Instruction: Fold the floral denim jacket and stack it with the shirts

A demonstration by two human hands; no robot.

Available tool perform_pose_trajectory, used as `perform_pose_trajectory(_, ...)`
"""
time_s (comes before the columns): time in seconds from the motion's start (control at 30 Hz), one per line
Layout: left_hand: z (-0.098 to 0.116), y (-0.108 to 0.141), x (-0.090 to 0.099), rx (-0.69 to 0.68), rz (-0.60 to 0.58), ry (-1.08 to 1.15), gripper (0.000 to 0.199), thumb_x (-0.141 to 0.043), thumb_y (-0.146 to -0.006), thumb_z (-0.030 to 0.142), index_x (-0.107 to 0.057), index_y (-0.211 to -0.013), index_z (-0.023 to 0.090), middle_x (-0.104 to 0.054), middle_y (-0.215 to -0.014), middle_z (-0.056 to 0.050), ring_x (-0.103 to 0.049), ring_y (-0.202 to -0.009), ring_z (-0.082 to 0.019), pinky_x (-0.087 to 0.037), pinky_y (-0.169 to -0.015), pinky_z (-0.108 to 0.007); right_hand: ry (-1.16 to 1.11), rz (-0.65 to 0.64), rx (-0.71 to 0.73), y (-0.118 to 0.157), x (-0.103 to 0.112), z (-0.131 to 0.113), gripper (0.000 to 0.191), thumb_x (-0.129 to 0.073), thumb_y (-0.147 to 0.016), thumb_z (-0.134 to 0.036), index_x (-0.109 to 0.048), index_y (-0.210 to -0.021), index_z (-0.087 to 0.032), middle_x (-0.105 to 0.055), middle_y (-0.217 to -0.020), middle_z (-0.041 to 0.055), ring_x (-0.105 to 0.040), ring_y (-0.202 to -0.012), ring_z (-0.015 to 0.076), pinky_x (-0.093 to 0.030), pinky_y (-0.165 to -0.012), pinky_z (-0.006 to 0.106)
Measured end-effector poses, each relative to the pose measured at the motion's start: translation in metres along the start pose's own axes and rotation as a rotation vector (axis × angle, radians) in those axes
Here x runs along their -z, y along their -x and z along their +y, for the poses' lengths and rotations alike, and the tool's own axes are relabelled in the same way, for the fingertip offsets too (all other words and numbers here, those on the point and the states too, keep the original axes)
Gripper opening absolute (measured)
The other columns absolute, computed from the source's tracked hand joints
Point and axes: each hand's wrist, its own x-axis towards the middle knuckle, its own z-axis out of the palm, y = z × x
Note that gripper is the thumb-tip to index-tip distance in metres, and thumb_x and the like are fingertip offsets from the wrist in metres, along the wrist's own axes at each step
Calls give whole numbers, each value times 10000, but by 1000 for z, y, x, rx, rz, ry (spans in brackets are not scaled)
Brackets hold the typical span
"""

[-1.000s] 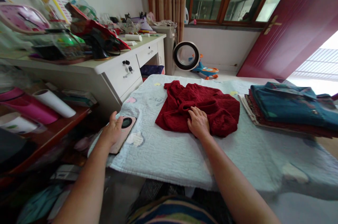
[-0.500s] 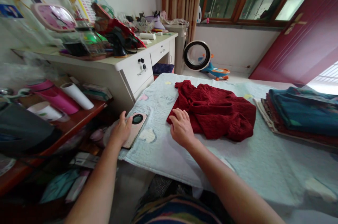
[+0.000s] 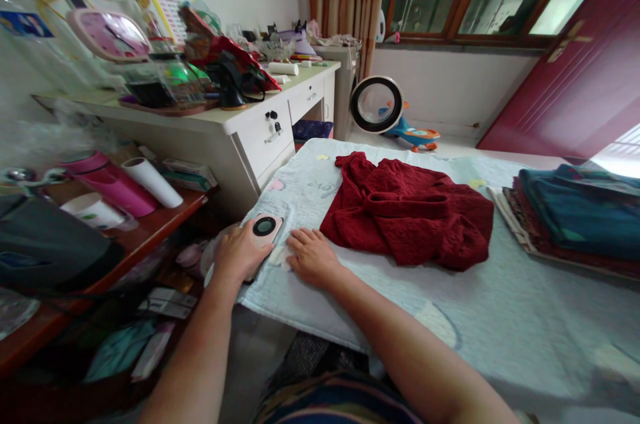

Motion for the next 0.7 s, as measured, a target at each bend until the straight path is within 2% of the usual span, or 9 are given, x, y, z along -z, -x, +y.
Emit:
perform_pose_trajectory(0.1,1,1,0,4,12,-5,695,-601,-731,558,-495,-1291,161,-670,-1104,-180,-643,-1038,-357,-480,-849,-390,20,20,-26,-2,-1,-11,357,-514,-934,-389,-563,-1235,-206,-528,-1391,95,-408,-1319,258,-285,-1103,492)
perform_pose_trajectory(0.23,-1,-1,0,16,72,44,677,-607,-722,524,-494,-1284,165,-687,-1076,-166,-653,-1028,-346,-484,-842,-376,-1,21,49,0,-6,-24,417,-502,-936,-419,-512,-1300,-215,-474,-1452,81,-362,-1358,251,-250,-1133,491)
perform_pose_trajectory(0.43,-3,-6,3,53,89,109,735,-632,-692,521,-472,-1311,158,-679,-1113,-167,-653,-1042,-329,-492,-826,-353,-34,-31,96,-2,-10,-24,591,-532,-899,-502,-436,-1388,-184,-450,-1477,100,-341,-1365,298,-232,-1123,556)
perform_pose_trajectory(0.6,-1,-9,12,83,64,148,710,-626,-693,522,-479,-1302,187,-678,-1128,-149,-663,-1016,-316,-497,-801,-345,-91,-64,222,-1,-3,-23,425,-566,-887,-464,-569,-1230,-213,-599,-1308,78,-435,-1292,264,-260,-1106,531)
perform_pose_trajectory(0.7,1,-10,16,95,39,183,682,-622,-699,519,-491,-1293,208,-682,-1135,-135,-669,-1000,-310,-495,-783,-336,-85,-66,288,2,-5,-26,448,-558,-895,-454,-546,-1261,-195,-579,-1335,99,-433,-1296,266,-264,-1108,537)
